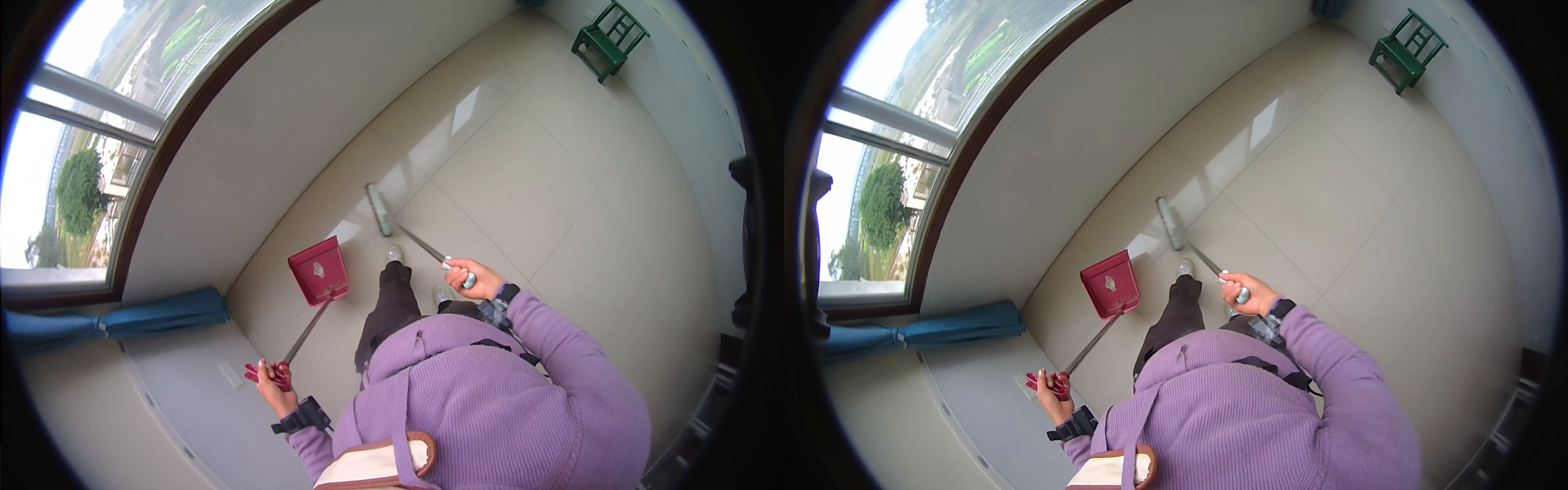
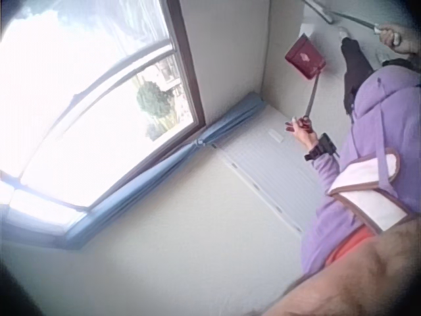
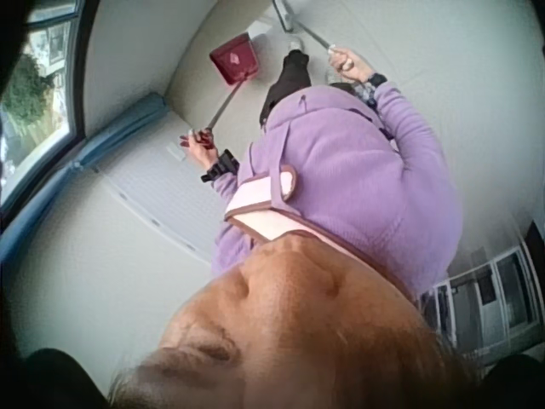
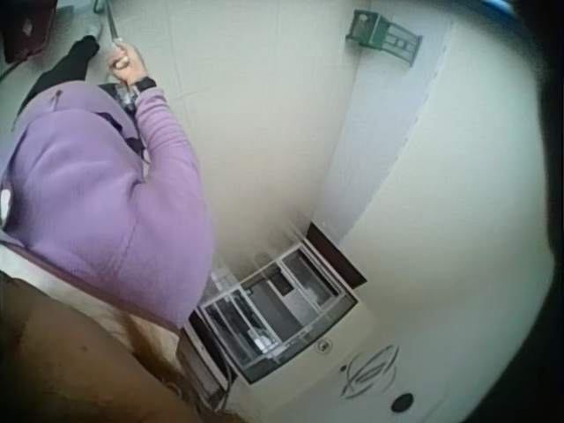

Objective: The person sweeps a tiled floor with a broom and collects debris into a dustpan. They move around a room, sweeping near a doorway, a green chair, and a large window, then transfer the swept material into the dustpan.

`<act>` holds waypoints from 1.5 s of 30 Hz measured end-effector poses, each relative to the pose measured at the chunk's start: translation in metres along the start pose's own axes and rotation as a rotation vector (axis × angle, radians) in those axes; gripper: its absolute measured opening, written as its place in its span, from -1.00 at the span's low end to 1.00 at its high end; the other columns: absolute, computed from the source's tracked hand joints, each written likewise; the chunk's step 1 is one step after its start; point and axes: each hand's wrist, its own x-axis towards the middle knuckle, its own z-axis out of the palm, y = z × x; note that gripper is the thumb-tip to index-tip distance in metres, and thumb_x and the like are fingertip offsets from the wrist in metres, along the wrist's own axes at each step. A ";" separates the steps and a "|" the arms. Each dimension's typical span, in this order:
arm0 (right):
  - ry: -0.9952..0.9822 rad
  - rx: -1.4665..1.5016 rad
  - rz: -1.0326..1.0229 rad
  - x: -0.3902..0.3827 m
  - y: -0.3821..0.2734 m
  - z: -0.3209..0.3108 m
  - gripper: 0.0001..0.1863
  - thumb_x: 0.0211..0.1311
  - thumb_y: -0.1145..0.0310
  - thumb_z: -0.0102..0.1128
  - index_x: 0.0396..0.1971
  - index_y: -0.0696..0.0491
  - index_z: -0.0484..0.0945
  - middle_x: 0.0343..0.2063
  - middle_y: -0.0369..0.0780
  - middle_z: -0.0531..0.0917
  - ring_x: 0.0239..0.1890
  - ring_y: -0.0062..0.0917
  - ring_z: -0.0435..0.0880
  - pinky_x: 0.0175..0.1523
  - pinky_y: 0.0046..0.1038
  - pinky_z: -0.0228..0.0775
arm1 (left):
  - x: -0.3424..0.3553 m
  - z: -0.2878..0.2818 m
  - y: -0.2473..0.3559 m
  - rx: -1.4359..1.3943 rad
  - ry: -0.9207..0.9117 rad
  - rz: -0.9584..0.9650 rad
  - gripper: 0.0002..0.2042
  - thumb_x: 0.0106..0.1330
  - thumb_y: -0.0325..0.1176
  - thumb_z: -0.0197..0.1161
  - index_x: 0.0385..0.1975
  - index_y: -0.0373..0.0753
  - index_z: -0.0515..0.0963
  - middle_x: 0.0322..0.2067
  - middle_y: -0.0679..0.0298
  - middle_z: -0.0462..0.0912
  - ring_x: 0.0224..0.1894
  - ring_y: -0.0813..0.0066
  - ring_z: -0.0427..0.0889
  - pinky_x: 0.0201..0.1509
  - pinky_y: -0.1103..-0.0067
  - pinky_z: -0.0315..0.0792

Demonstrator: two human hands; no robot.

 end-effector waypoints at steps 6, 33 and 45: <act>-0.159 0.308 0.046 -0.033 0.009 -0.007 -0.82 0.24 0.52 0.02 -0.50 0.12 0.23 -0.68 -0.36 0.34 -0.72 -0.71 0.35 -0.62 -0.68 0.26 | -0.059 0.066 0.030 0.067 -0.141 -0.106 -0.82 0.27 -0.35 0.21 -0.46 -0.22 0.35 -0.66 0.37 0.35 -0.59 0.58 0.40 -0.50 0.65 0.45; 0.017 0.475 -0.874 -0.324 0.186 -0.193 -0.68 0.29 0.34 -0.11 -0.71 -0.05 0.22 -0.79 -0.42 0.26 -0.77 -0.71 0.23 -0.68 -0.61 0.11 | -0.159 0.121 0.051 0.470 -0.479 -0.251 -0.84 0.21 -0.35 0.23 -0.46 -0.18 0.36 -0.65 0.39 0.36 -0.67 0.61 0.38 -0.61 0.66 0.43; 0.094 1.015 -0.846 -0.348 0.269 -0.319 -0.87 -0.02 0.53 -0.02 -0.67 0.01 0.32 -0.75 -0.35 0.39 -0.66 -0.59 0.45 -0.47 -0.51 0.42 | -0.276 0.170 0.092 0.680 -0.609 -0.162 -0.83 0.19 -0.36 0.22 -0.47 -0.22 0.35 -0.64 0.36 0.35 -0.69 0.56 0.43 -0.62 0.58 0.50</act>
